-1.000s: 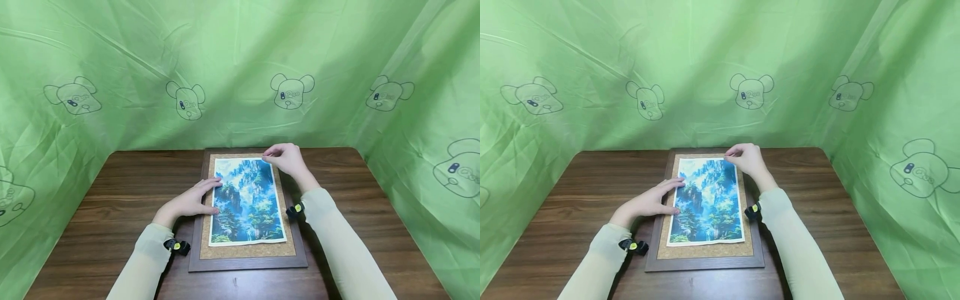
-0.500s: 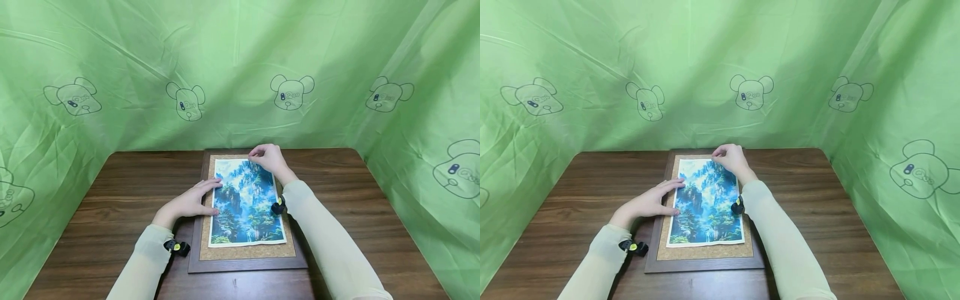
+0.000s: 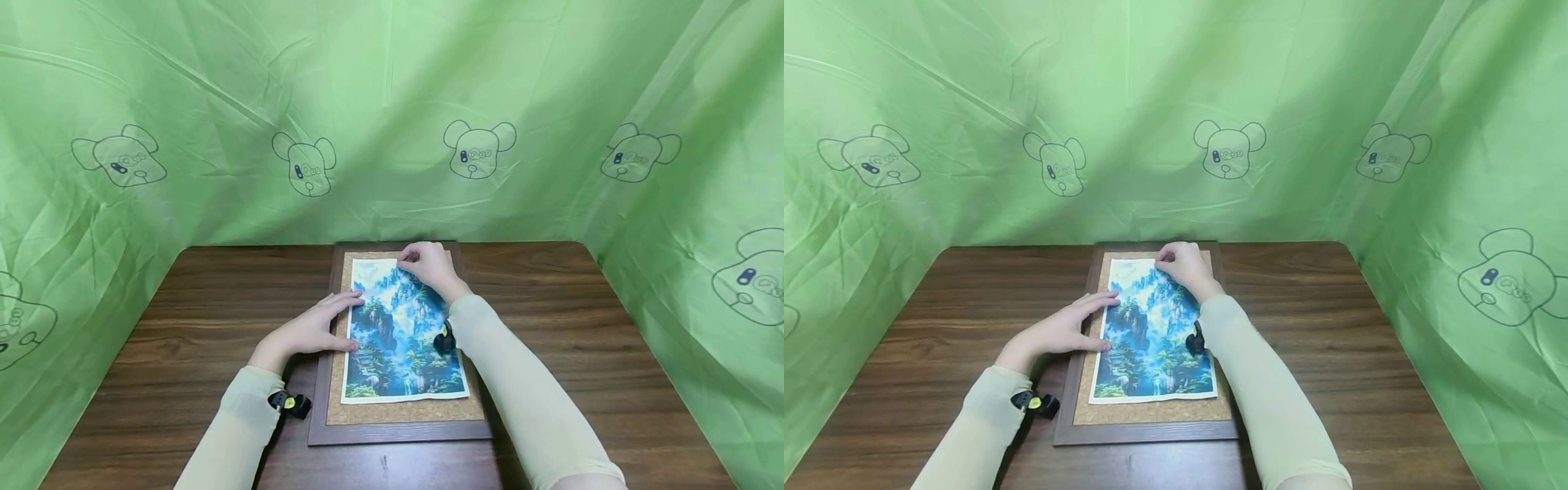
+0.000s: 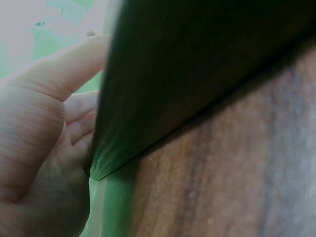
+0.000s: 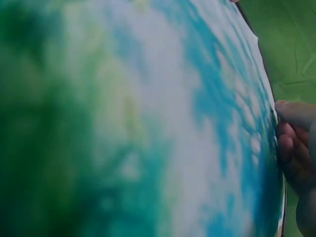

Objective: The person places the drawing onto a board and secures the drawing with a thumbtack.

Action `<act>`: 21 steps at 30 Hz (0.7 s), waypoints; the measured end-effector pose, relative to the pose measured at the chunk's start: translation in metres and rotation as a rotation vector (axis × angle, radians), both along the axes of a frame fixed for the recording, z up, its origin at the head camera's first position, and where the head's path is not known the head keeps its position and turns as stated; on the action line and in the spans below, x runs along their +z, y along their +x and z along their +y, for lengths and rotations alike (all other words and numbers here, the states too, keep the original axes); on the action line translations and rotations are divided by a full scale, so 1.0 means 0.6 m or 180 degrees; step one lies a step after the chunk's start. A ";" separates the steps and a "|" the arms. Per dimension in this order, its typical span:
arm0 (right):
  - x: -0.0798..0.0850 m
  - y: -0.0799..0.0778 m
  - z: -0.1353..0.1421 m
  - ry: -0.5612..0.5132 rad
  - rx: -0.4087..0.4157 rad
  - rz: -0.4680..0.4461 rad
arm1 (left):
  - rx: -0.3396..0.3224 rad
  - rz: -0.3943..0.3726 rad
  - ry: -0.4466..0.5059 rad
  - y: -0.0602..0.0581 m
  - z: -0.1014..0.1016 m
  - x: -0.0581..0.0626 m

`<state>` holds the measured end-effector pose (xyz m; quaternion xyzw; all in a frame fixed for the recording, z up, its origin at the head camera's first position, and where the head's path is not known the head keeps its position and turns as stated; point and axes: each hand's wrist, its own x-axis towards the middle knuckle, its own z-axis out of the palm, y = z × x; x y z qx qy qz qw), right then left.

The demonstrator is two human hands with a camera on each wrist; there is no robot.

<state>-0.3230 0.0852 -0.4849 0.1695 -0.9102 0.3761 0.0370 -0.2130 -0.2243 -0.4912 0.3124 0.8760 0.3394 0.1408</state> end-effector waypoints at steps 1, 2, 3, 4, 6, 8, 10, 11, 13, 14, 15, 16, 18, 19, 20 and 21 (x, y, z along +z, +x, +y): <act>-0.001 -0.001 -0.001 0.0032 -0.0008 -0.0011 | -0.0004 -0.0003 0.0000 0.000 0.000 0.000; -0.002 -0.001 -0.002 0.0068 -0.0024 -0.0018 | -0.0010 -0.0002 -0.0004 0.000 0.000 0.000; -0.002 -0.002 -0.002 0.0093 -0.0042 -0.0031 | -0.0014 -0.0003 -0.0006 -0.001 0.000 0.000; -0.002 -0.002 -0.002 0.0105 -0.0054 -0.0038 | -0.0018 -0.0006 -0.0006 -0.001 0.000 0.000; -0.002 -0.002 -0.002 0.0119 -0.0074 -0.0065 | -0.0023 0.0001 -0.0008 -0.001 -0.001 -0.001; -0.001 -0.002 -0.001 0.0129 -0.0072 -0.0095 | -0.0021 0.0010 -0.0010 -0.001 -0.001 -0.001; 0.001 -0.003 0.000 0.0133 -0.0065 -0.0127 | -0.0013 0.0005 -0.0009 -0.001 0.000 -0.001; 0.002 -0.003 0.001 0.0143 -0.0063 -0.0144 | -0.0011 0.0005 -0.0008 0.000 0.000 -0.001; 0.003 -0.003 0.002 0.0161 -0.0057 -0.0162 | -0.0007 0.0001 -0.0006 0.000 0.001 0.000; 0.004 -0.003 0.002 0.0164 -0.0055 -0.0166 | -0.0009 0.0001 -0.0004 0.000 0.001 0.000; 0.004 -0.004 0.002 0.0164 -0.0054 -0.0169 | -0.0011 0.0001 0.0001 0.000 0.001 0.000; 0.004 -0.004 0.002 0.0166 -0.0052 -0.0172 | -0.0016 0.0008 0.0003 0.000 0.001 0.000; 0.004 -0.004 0.002 0.0160 -0.0049 -0.0174 | -0.0026 0.0019 0.0014 0.000 0.001 0.000; 0.003 -0.004 0.002 0.0165 -0.0053 -0.0173 | -0.0031 0.0021 0.0021 0.000 0.001 0.000; 0.003 -0.004 0.001 0.0167 -0.0056 -0.0170 | -0.0039 0.0021 0.0030 0.000 0.001 0.000; 0.003 -0.004 0.001 0.0169 -0.0060 -0.0165 | -0.0047 0.0024 0.0035 0.000 0.001 0.000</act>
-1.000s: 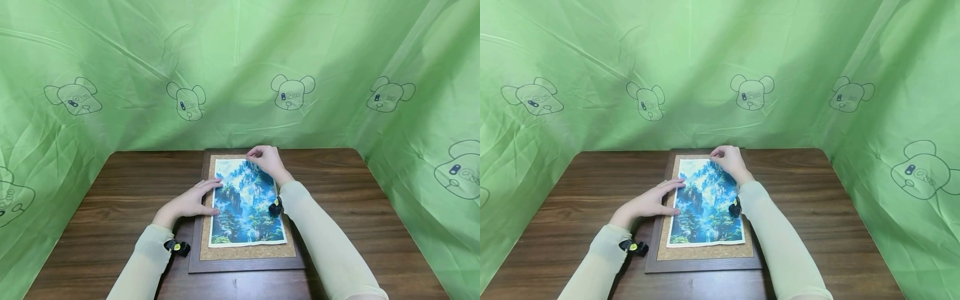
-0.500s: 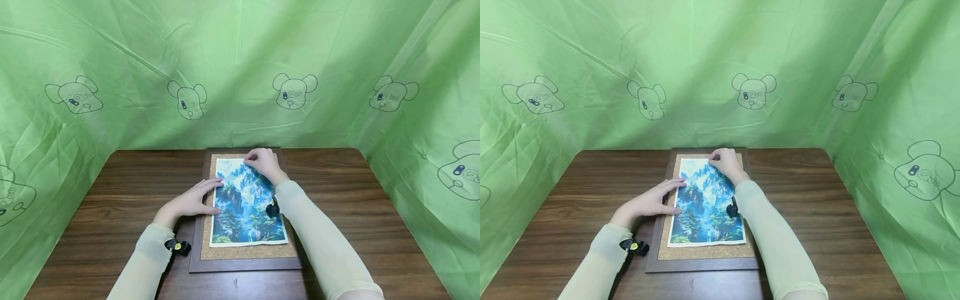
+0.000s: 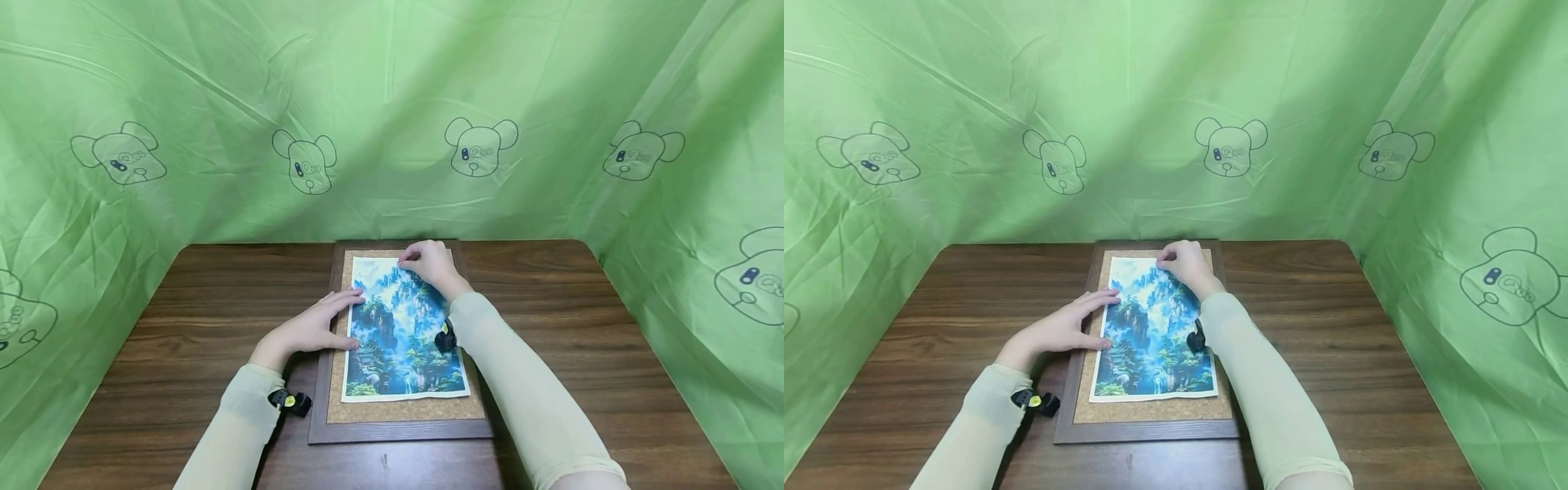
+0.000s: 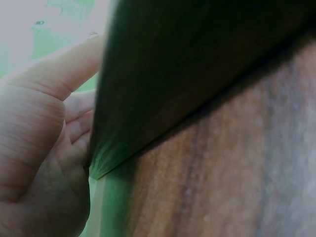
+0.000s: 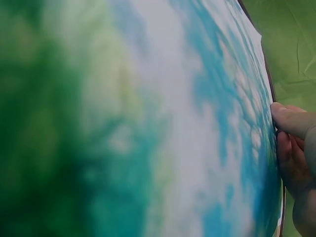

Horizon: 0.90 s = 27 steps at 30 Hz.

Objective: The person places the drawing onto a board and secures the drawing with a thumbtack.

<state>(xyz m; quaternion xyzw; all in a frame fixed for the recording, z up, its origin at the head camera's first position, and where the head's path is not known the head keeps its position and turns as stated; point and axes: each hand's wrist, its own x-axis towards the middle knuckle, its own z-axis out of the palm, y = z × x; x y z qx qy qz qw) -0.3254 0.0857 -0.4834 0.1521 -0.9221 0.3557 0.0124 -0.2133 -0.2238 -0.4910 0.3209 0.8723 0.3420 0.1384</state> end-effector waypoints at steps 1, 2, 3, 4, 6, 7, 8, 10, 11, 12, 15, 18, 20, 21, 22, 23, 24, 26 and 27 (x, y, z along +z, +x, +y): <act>0.000 0.000 0.000 0.0001 -0.0004 0.0009 | -0.0010 0.0006 0.0005 -0.001 0.000 0.000; 0.001 0.000 0.000 0.0000 -0.0006 0.0019 | -0.0019 0.0013 0.0012 -0.001 0.001 0.000; 0.001 0.000 -0.001 0.0000 -0.0002 0.0033 | -0.0027 0.0013 0.0016 -0.002 0.001 0.000; 0.001 0.000 -0.001 0.0000 0.0002 0.0044 | -0.0029 0.0023 0.0020 -0.002 0.001 -0.001; 0.000 0.000 -0.001 0.0000 0.0018 0.0068 | -0.0025 0.0022 0.0015 -0.002 0.000 -0.001; 0.000 -0.001 0.000 0.0007 0.0028 0.0081 | -0.0023 0.0020 0.0012 -0.002 0.000 -0.002; -0.001 -0.001 0.000 0.0015 0.0040 0.0093 | -0.0019 0.0016 0.0010 -0.002 0.000 -0.002; -0.002 -0.002 0.000 0.0041 0.0060 0.0097 | -0.0013 0.0009 0.0008 -0.002 0.000 -0.002; -0.002 -0.002 0.000 0.0052 0.0070 0.0102 | -0.0013 -0.0001 0.0007 -0.001 0.001 -0.001; -0.003 -0.003 0.000 0.0066 0.0074 0.0112 | -0.0015 -0.0001 0.0007 -0.002 0.001 -0.001; -0.002 -0.002 -0.002 0.0128 0.0080 0.0135 | -0.0025 0.0004 0.0018 -0.001 0.000 -0.001; -0.002 0.000 -0.005 0.0179 0.0077 0.0182 | -0.0027 0.0001 0.0025 -0.001 0.000 -0.001; -0.001 0.001 -0.007 0.0187 0.0069 0.0180 | -0.0024 -0.0005 0.0028 -0.001 0.000 -0.001; -0.001 0.002 -0.007 0.0185 0.0062 0.0177 | -0.0022 -0.0009 0.0026 -0.001 0.000 -0.001; -0.001 0.002 -0.007 0.0178 0.0051 0.0168 | -0.0017 -0.0016 0.0024 0.000 0.000 -0.001; 0.000 0.003 -0.007 0.0173 0.0046 0.0161 | -0.0015 -0.0018 0.0021 0.000 0.000 0.000; 0.000 0.003 -0.007 0.0178 0.0038 0.0156 | -0.0011 -0.0022 0.0015 0.000 0.000 0.000; 0.001 0.004 -0.007 0.0181 0.0045 0.0149 | -0.0006 -0.0029 0.0007 0.001 0.001 0.001; 0.002 0.004 -0.008 0.0192 0.0053 0.0149 | -0.0001 -0.0034 0.0011 0.001 0.001 0.002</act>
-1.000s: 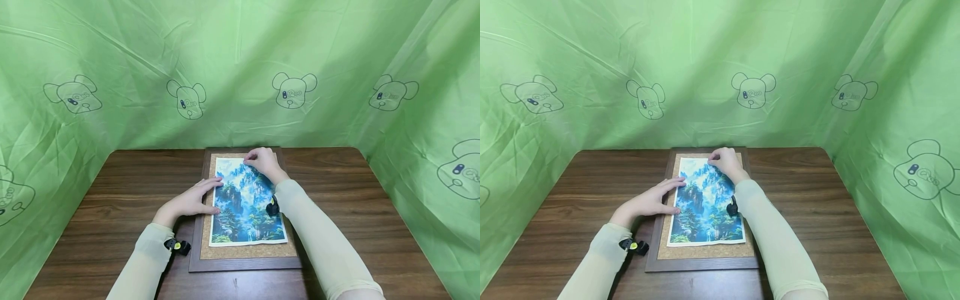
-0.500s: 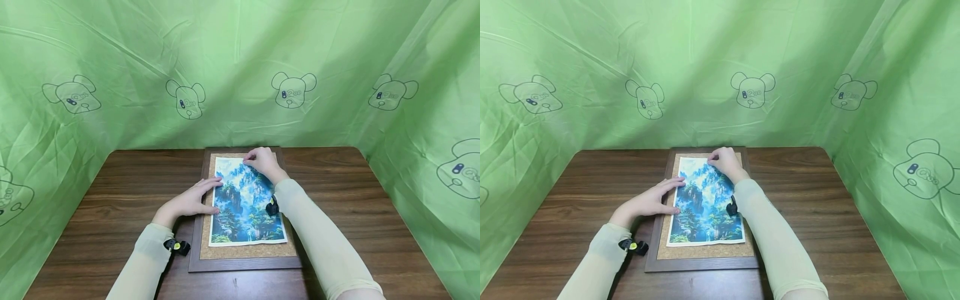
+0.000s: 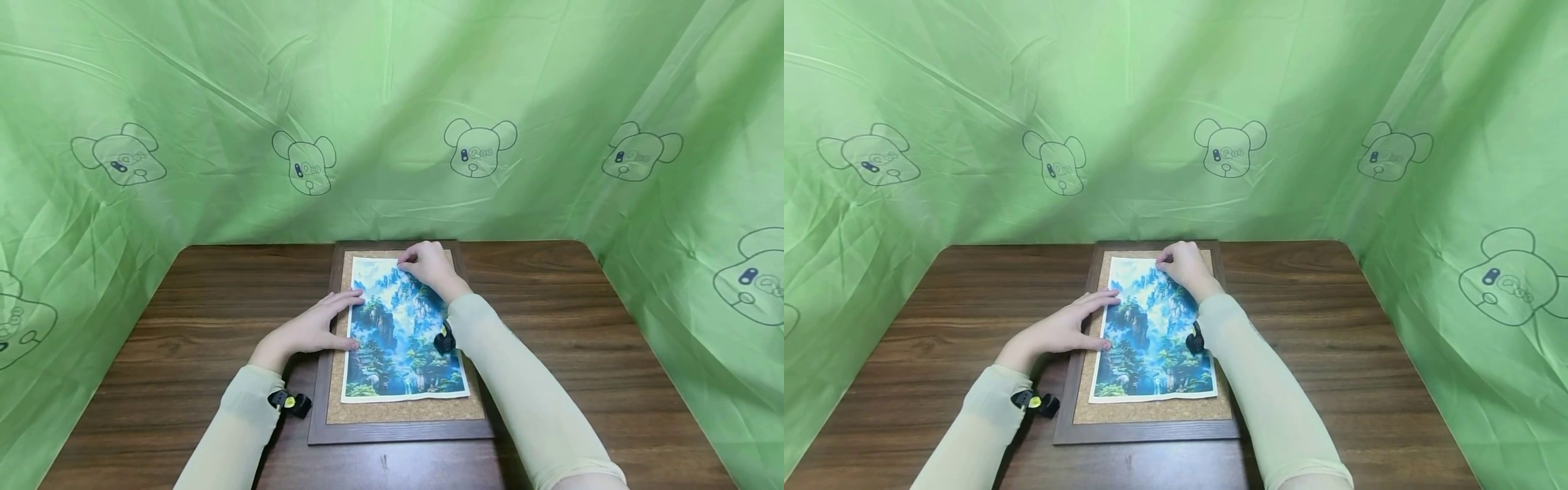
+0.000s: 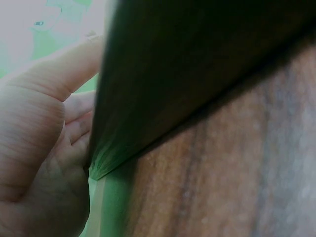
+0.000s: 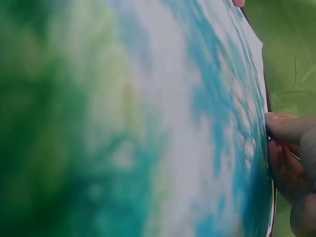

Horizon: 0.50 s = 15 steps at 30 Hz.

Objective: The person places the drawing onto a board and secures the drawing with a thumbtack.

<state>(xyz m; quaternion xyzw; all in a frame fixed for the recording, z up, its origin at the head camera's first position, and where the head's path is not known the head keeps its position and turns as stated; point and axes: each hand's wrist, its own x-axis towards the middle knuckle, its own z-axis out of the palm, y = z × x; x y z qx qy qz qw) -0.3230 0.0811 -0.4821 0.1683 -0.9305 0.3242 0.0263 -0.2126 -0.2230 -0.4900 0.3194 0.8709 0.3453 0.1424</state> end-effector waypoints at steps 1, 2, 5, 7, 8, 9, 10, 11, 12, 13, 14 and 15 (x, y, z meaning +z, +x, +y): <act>0.001 0.000 0.000 0.0013 0.0009 0.0000 | 0.0003 -0.0001 -0.0001 0.001 0.000 0.001; 0.002 0.000 0.000 0.0030 0.0017 0.0000 | 0.0008 -0.0006 0.0001 0.001 0.000 0.001; 0.004 0.000 -0.001 0.0081 0.0025 -0.0021 | 0.0010 -0.0005 0.0000 0.001 0.000 0.001; 0.005 -0.001 -0.002 0.0129 0.0022 -0.0028 | 0.0006 -0.0001 -0.0006 0.001 0.000 0.000; 0.006 -0.001 -0.002 0.0155 0.0022 -0.0030 | 0.0003 0.0001 -0.0010 0.000 0.000 0.000; 0.006 -0.001 -0.002 0.0175 0.0027 -0.0035 | 0.0000 0.0003 -0.0013 0.000 0.000 -0.001; 0.006 -0.001 -0.002 0.0199 0.0039 -0.0033 | -0.0001 0.0007 -0.0014 0.000 0.000 -0.002; 0.007 -0.002 -0.002 0.0223 0.0058 -0.0025 | -0.0001 0.0005 -0.0015 -0.001 0.000 -0.002; 0.007 -0.002 -0.002 0.0238 0.0079 -0.0018 | 0.0001 0.0002 -0.0011 -0.001 0.000 -0.002; 0.007 -0.002 -0.002 0.0246 0.0102 -0.0017 | 0.0003 -0.0001 -0.0008 -0.001 -0.001 -0.003; 0.007 -0.001 -0.001 0.0248 0.0128 -0.0018 | 0.0000 -0.0006 -0.0004 -0.001 -0.001 -0.003; 0.007 0.000 0.001 0.0254 0.0161 -0.0022 | -0.0005 -0.0010 -0.0001 -0.001 -0.001 -0.003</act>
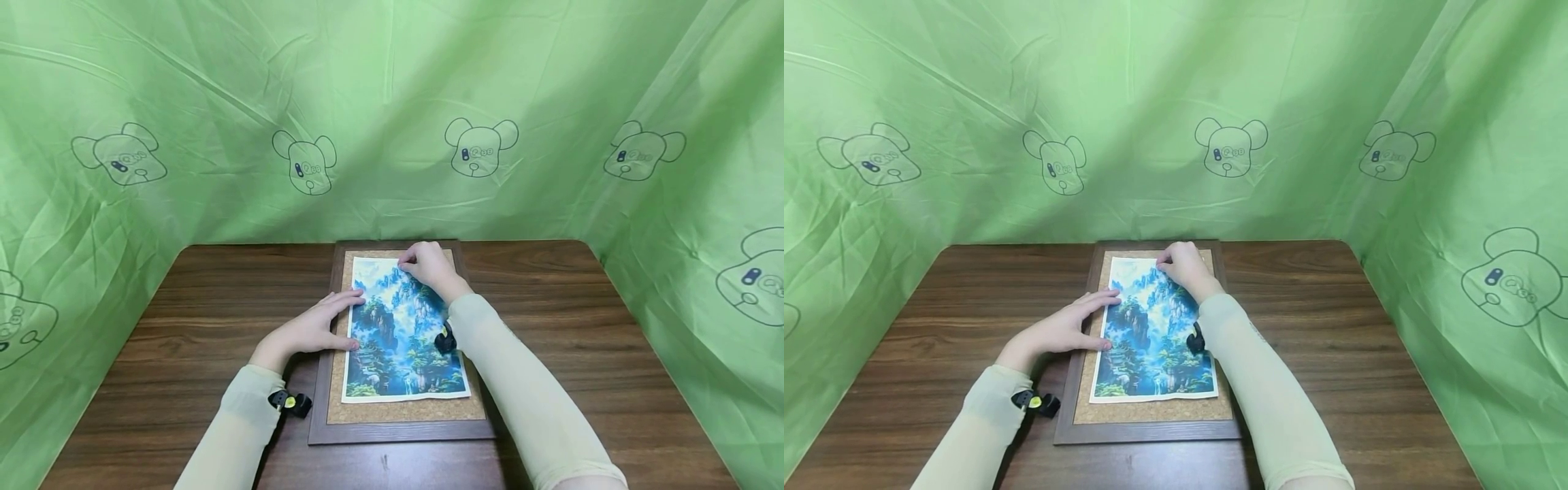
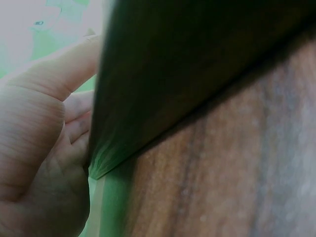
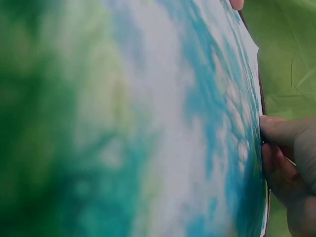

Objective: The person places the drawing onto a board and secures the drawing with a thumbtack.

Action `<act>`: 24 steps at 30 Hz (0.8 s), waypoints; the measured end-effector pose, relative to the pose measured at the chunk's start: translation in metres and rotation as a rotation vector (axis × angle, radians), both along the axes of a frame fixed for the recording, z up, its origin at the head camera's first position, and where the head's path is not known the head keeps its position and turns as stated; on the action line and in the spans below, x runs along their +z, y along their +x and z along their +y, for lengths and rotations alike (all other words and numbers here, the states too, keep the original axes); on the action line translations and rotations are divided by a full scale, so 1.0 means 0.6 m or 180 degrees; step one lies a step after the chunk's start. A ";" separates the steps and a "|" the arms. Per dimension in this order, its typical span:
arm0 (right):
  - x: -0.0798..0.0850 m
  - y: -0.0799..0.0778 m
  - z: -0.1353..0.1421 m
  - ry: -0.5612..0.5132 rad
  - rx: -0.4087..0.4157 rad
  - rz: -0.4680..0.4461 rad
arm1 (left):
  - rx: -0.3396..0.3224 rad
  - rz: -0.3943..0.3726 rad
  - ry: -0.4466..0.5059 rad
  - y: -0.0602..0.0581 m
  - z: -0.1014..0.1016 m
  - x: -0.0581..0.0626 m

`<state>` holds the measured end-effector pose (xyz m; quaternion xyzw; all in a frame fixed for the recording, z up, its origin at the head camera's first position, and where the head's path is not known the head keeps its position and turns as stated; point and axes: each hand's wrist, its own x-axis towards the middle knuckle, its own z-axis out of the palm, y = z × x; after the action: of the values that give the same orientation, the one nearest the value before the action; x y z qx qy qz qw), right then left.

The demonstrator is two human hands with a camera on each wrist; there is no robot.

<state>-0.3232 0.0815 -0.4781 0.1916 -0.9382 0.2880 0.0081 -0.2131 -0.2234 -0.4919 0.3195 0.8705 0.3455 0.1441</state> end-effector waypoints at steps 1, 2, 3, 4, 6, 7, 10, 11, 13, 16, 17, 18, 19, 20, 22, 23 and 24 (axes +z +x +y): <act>0.000 0.001 0.002 0.0002 0.0034 -0.0005 | -0.0003 0.0001 0.0000 0.000 0.000 0.000; 0.001 0.001 0.004 -0.0005 0.0066 -0.0013 | -0.0010 0.0003 0.0000 -0.001 0.000 0.000; 0.001 0.002 0.007 -0.0029 0.0091 -0.0049 | -0.0016 0.0009 -0.0002 -0.001 0.000 -0.001; 0.002 0.003 0.010 -0.0056 0.0111 -0.0100 | -0.0022 0.0016 -0.0004 -0.001 0.000 -0.001; 0.002 0.005 0.017 -0.0127 0.0138 -0.0227 | -0.0028 0.0034 -0.0012 -0.002 0.000 -0.002; 0.003 0.005 0.020 -0.0168 0.0140 -0.0302 | -0.0027 0.0040 -0.0014 -0.003 0.000 -0.002; 0.006 0.005 0.027 -0.0211 0.0181 -0.0455 | -0.0025 0.0042 -0.0011 -0.003 0.000 -0.002; 0.008 0.005 0.029 -0.0188 0.0213 -0.0467 | -0.0025 0.0045 -0.0009 -0.003 0.000 -0.002; 0.014 0.005 0.031 -0.0116 0.0297 -0.0464 | -0.0026 0.0052 -0.0008 -0.003 0.000 -0.001; 0.021 0.005 0.033 0.0010 0.0398 -0.0454 | -0.0022 0.0070 0.0000 -0.002 0.001 0.001; 0.022 0.006 0.033 0.0046 0.0415 -0.0465 | -0.0021 0.0069 0.0008 -0.001 0.001 0.001; 0.024 0.007 0.033 0.0069 0.0416 -0.0488 | -0.0024 0.0070 0.0011 -0.001 0.001 0.002; 0.024 0.008 0.033 0.0102 0.0416 -0.0504 | -0.0030 0.0071 0.0014 -0.001 0.002 0.002; 0.025 0.009 0.034 0.0140 0.0425 -0.0518 | -0.0029 0.0061 0.0018 -0.001 0.002 0.002; 0.026 0.013 0.033 0.0223 0.0463 -0.0529 | -0.0020 0.0041 0.0019 0.000 0.001 0.003; 0.026 0.016 0.033 0.0259 0.0487 -0.0530 | -0.0012 0.0036 0.0020 0.001 0.001 0.003; 0.028 0.018 0.033 0.0284 0.0512 -0.0536 | -0.0006 0.0034 0.0019 0.001 0.000 0.003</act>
<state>-0.3122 0.1011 -0.4615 0.2415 -0.9291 0.2608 -0.1023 -0.2124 -0.2233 -0.4902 0.3225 0.8700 0.3462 0.1387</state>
